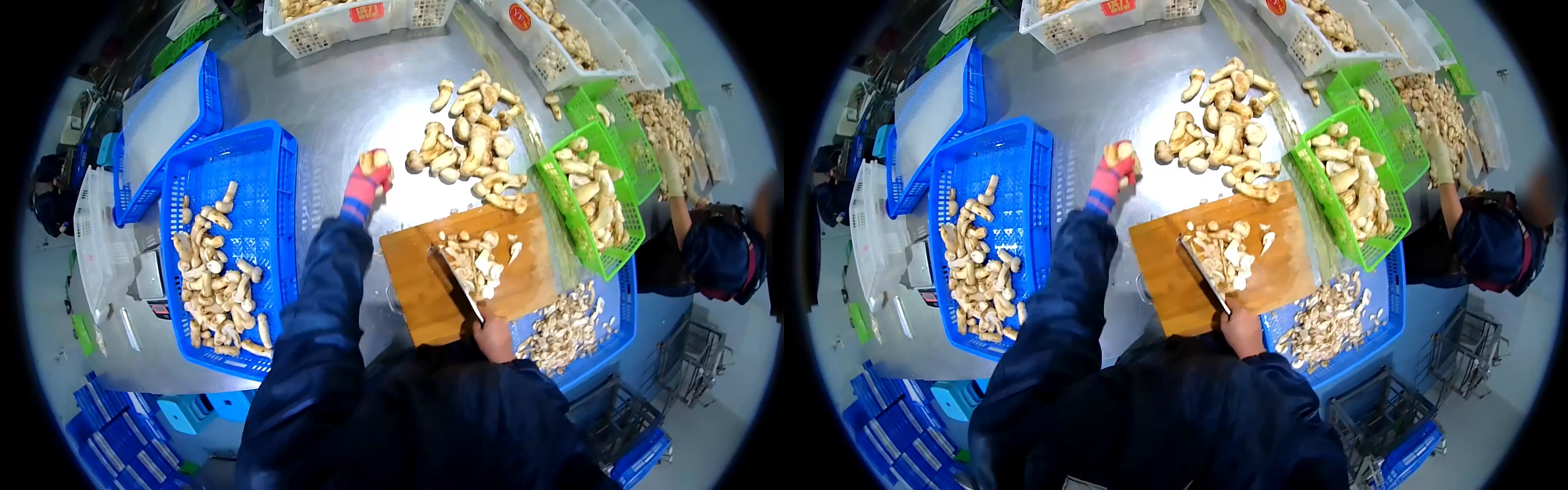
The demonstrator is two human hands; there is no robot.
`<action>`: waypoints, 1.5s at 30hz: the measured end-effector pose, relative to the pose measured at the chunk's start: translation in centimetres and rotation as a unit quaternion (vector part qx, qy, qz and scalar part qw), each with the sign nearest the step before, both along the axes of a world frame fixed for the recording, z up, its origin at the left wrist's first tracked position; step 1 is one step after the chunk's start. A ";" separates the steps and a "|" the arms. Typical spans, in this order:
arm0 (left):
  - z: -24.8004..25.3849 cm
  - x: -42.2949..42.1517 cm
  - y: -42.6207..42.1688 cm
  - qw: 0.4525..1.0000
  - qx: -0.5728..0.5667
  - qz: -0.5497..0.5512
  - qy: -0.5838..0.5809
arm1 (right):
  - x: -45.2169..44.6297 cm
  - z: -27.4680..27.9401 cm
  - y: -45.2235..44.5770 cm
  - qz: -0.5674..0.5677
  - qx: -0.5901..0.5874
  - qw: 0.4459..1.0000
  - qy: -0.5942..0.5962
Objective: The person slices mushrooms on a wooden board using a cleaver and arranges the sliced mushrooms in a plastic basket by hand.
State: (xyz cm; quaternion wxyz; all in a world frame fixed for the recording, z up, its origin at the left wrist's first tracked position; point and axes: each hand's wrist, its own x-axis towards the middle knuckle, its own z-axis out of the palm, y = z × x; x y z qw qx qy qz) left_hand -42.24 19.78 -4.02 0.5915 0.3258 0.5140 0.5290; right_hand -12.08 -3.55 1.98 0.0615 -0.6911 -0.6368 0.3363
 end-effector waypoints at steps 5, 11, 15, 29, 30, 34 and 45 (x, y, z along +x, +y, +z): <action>1.9 3.4 -14.8 0.898 -0.025 0.009 -0.439 | 0.6 -0.2 0.5 0.026 0.030 0.998 0.046; 0.1 5.3 -22.0 0.948 -0.145 -0.014 -0.283 | 0.0 1.4 0.4 -0.027 -0.045 0.992 0.117; -0.1 7.4 -23.5 0.994 -0.081 -0.058 0.044 | -0.4 0.9 0.0 0.046 -0.002 0.992 0.119; -1.3 13.0 -23.9 0.954 -0.213 0.140 0.160 | -0.5 0.9 -0.3 0.064 -0.102 0.987 0.110; -1.5 13.0 -23.6 0.955 -0.216 0.141 0.147 | -0.5 1.3 -0.1 0.066 -0.103 0.986 0.110; -1.9 13.4 -23.1 0.936 -0.255 0.132 0.203 | -0.1 2.2 -1.2 0.094 -0.036 0.991 0.086; -3.6 13.6 -22.7 0.929 -0.265 0.140 0.217 | 0.4 2.7 -2.9 0.115 -0.006 0.993 0.036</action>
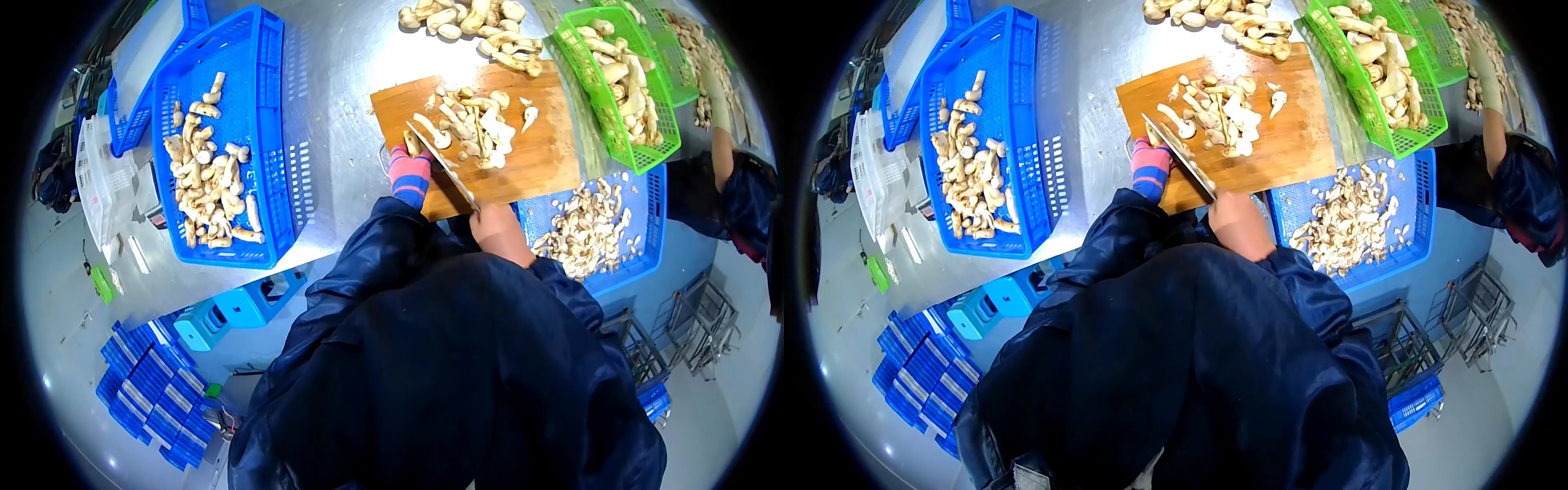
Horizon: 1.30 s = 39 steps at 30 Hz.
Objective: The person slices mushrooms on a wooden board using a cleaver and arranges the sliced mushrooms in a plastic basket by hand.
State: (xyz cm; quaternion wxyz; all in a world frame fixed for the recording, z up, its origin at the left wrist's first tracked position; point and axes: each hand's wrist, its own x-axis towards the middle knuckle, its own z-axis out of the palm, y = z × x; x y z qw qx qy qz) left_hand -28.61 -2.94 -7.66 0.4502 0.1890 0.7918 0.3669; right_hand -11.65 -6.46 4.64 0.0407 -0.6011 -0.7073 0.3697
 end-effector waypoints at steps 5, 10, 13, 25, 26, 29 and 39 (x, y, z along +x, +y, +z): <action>2.3 0.0 0.2 0.997 -0.011 0.013 -0.074 | -2.1 -3.8 4.1 0.001 -0.022 1.000 0.004; 5.2 -0.7 0.8 0.975 -0.042 -0.161 0.149 | 0.5 -2.9 5.2 -0.055 -0.021 0.998 -0.003; 3.8 -0.6 1.4 0.941 -0.011 -0.209 0.264 | 0.7 -4.6 4.0 -0.062 -0.003 0.998 -0.006; 17.4 -27.7 -0.8 0.726 -0.049 -0.005 0.686 | 0.2 -5.1 3.5 -0.065 0.011 0.997 -0.027; 17.7 -26.8 1.2 0.765 0.026 -0.021 0.644 | 0.0 -4.4 3.6 -0.065 0.006 0.997 -0.028; 14.7 -22.4 7.6 0.844 0.165 -0.121 0.495 | -0.4 -3.0 3.7 -0.081 0.000 0.997 0.000; 3.7 -5.8 27.1 0.869 0.095 -0.376 0.308 | -0.6 -3.6 2.7 -0.131 0.036 0.991 0.021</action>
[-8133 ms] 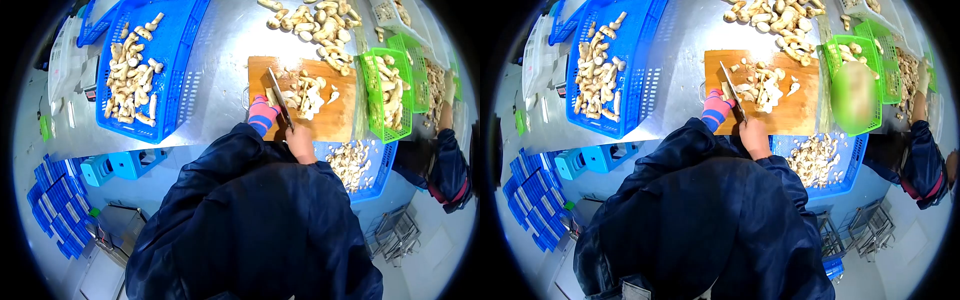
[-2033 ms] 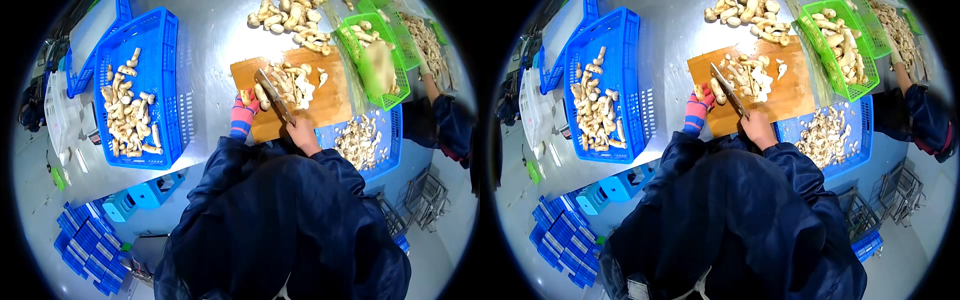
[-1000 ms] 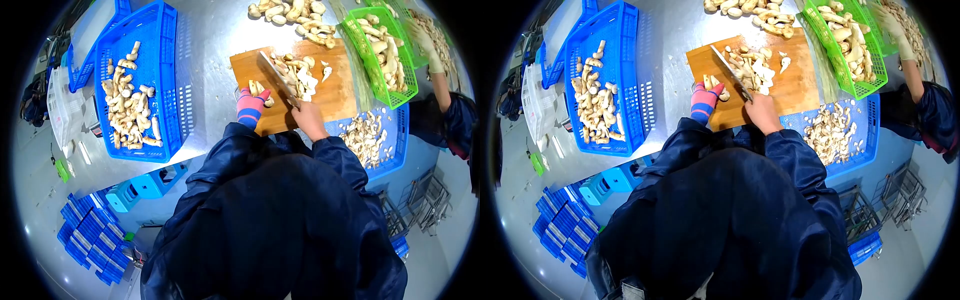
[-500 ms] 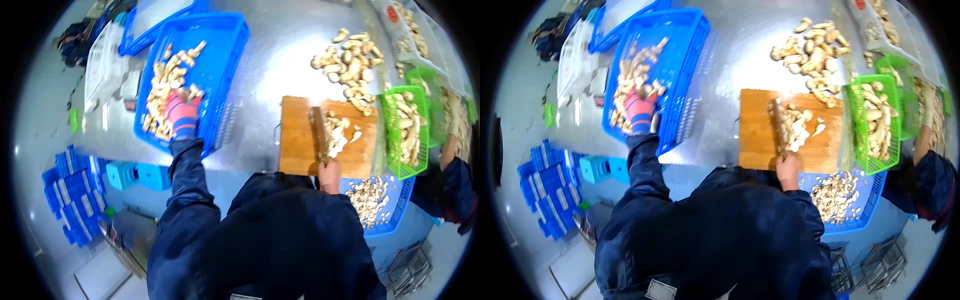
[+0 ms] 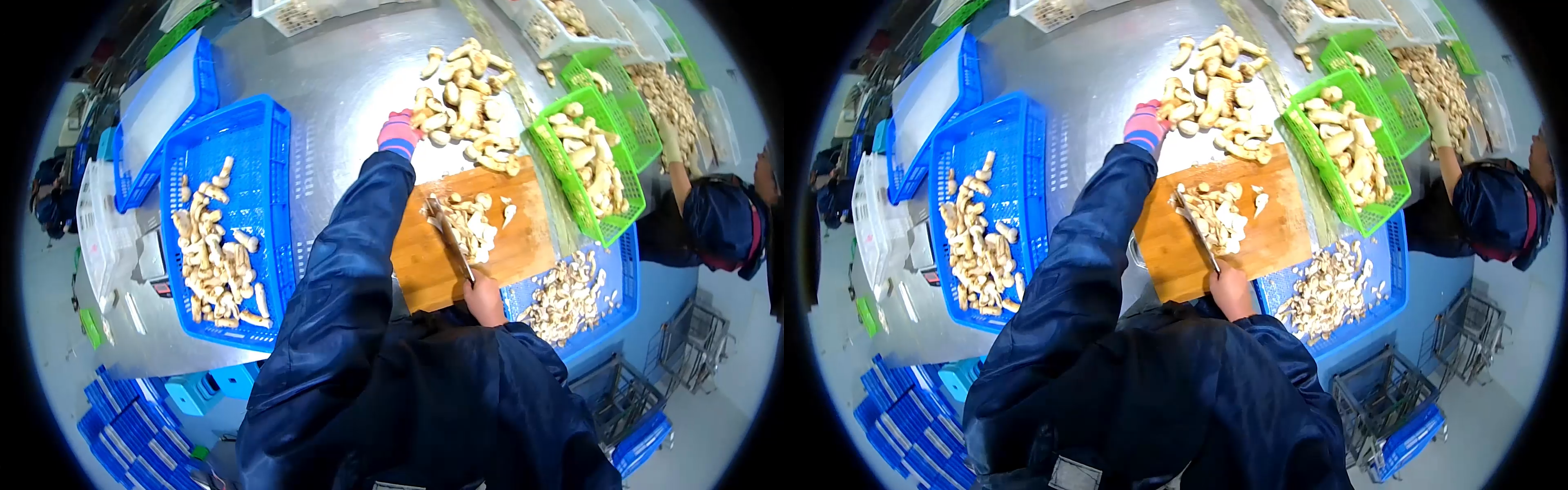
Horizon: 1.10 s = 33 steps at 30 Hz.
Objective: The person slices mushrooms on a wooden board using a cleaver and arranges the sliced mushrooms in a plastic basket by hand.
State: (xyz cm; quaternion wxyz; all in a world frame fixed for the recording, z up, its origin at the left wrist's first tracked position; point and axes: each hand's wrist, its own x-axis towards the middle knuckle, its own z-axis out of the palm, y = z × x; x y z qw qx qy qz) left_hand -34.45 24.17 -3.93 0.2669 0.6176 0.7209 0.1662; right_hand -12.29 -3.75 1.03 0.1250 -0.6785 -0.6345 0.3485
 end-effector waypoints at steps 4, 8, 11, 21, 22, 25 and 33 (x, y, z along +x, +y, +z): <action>-0.7 -2.3 -3.3 0.951 -0.100 0.085 -0.278 | -0.1 -0.1 0.0 0.010 0.017 1.000 -0.001; 1.7 -3.2 -14.2 0.731 -0.236 0.124 -0.628 | 0.4 -0.5 0.4 0.004 0.031 0.998 0.050; 3.4 -0.6 -21.5 0.617 -0.225 0.174 -0.734 | 0.0 1.6 0.8 0.008 -0.044 0.996 0.083; -2.1 3.5 -29.6 0.979 0.099 0.120 -0.134 | -1.5 3.3 -0.6 0.117 -0.107 0.987 0.026; -0.5 3.2 -29.4 0.983 0.122 0.116 -0.077 | -1.7 3.3 -0.6 0.128 -0.103 0.986 0.022; 0.9 2.3 -29.1 0.972 0.015 0.183 -0.144 | -2.0 3.5 -0.8 0.144 -0.095 0.985 0.017; -0.1 4.6 -29.3 0.878 -0.070 0.348 -0.320 | 0.0 3.9 -1.2 0.160 -0.077 0.984 -0.004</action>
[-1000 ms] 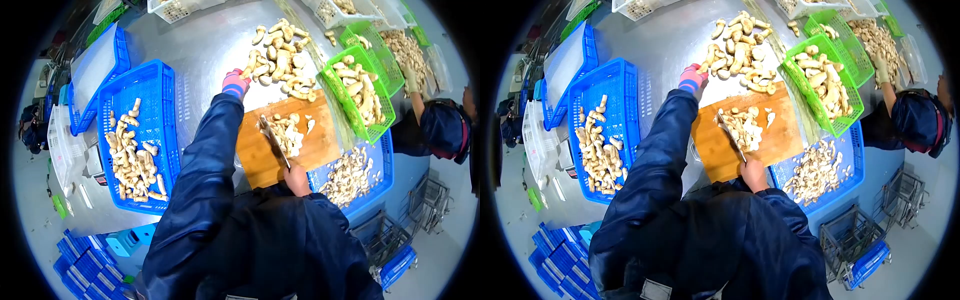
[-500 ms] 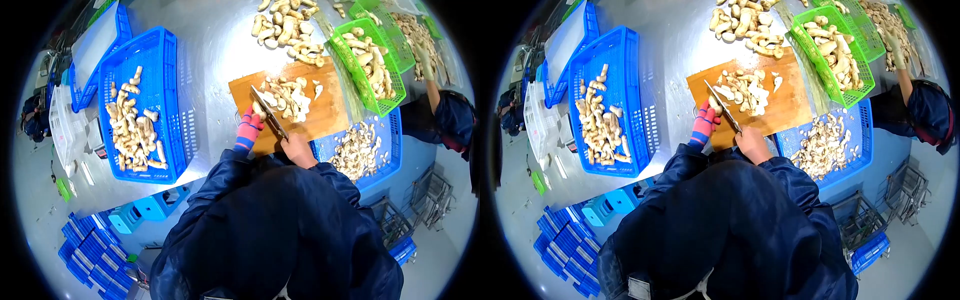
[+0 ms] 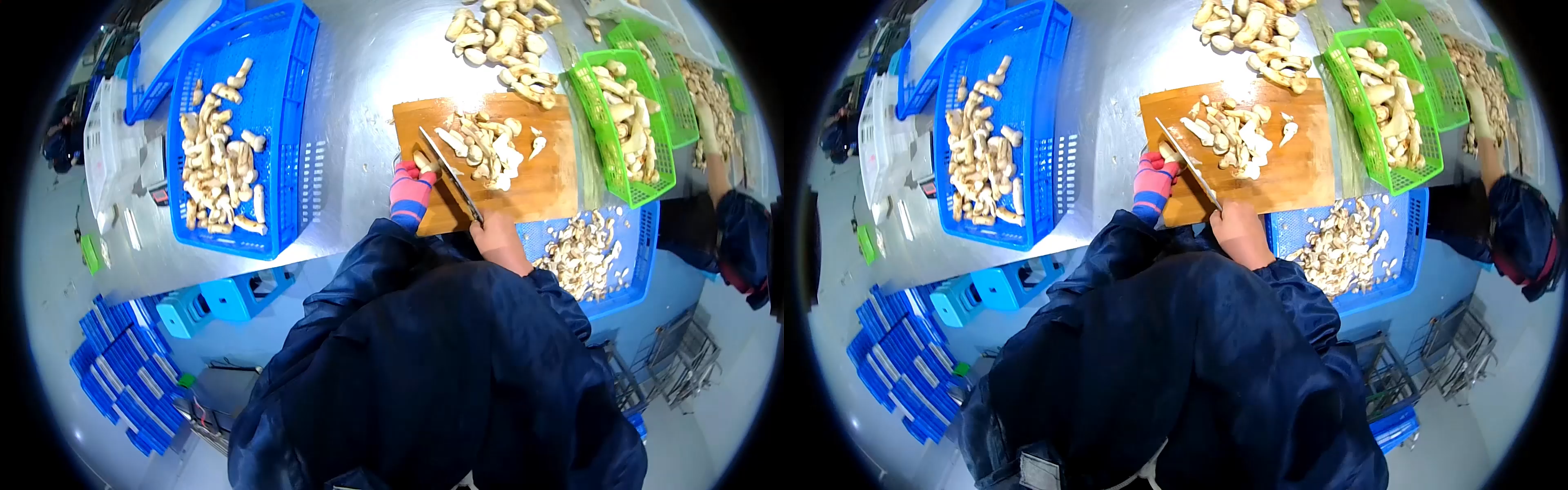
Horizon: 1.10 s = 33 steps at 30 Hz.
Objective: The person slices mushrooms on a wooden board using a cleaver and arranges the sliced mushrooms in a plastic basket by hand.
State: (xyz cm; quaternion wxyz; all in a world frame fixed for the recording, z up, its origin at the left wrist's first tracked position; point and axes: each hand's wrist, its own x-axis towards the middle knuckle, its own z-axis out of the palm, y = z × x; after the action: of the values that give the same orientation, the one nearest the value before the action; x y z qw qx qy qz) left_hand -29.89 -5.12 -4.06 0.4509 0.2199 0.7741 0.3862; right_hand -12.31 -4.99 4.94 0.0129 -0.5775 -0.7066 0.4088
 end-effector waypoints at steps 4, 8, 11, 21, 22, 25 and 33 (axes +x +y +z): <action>0.0 -0.3 0.1 0.992 -0.001 -0.049 0.113 | -0.4 1.7 -0.6 0.002 -0.001 1.000 -0.015; -0.7 0.0 0.7 0.986 -0.032 -0.083 0.145 | 0.1 2.1 -1.6 0.022 0.026 0.999 -0.027; -1.7 -0.2 0.9 0.981 -0.041 -0.096 0.163 | 0.2 3.0 -1.8 0.022 -0.015 0.998 -0.048; -0.1 -0.5 0.9 0.986 -0.074 -0.085 0.119 | -1.8 -2.2 0.2 0.080 0.047 0.993 -0.075; -0.4 -0.4 0.8 0.985 -0.068 -0.085 0.138 | -1.6 -1.0 0.0 0.072 0.045 0.994 -0.065; -0.7 -0.4 0.6 0.990 -0.033 -0.073 0.117 | -0.5 2.3 -0.9 0.037 0.009 0.998 -0.044; -1.8 -0.8 0.3 0.993 -0.020 -0.082 0.081 | -1.6 -1.5 -1.4 0.046 0.023 0.996 -0.073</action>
State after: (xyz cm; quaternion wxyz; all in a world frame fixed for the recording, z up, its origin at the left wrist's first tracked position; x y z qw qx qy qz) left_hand -30.70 -4.82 -5.86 0.4210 0.3040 0.7949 0.3137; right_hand -13.86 -6.43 3.44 -0.0444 -0.5724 -0.7407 0.3489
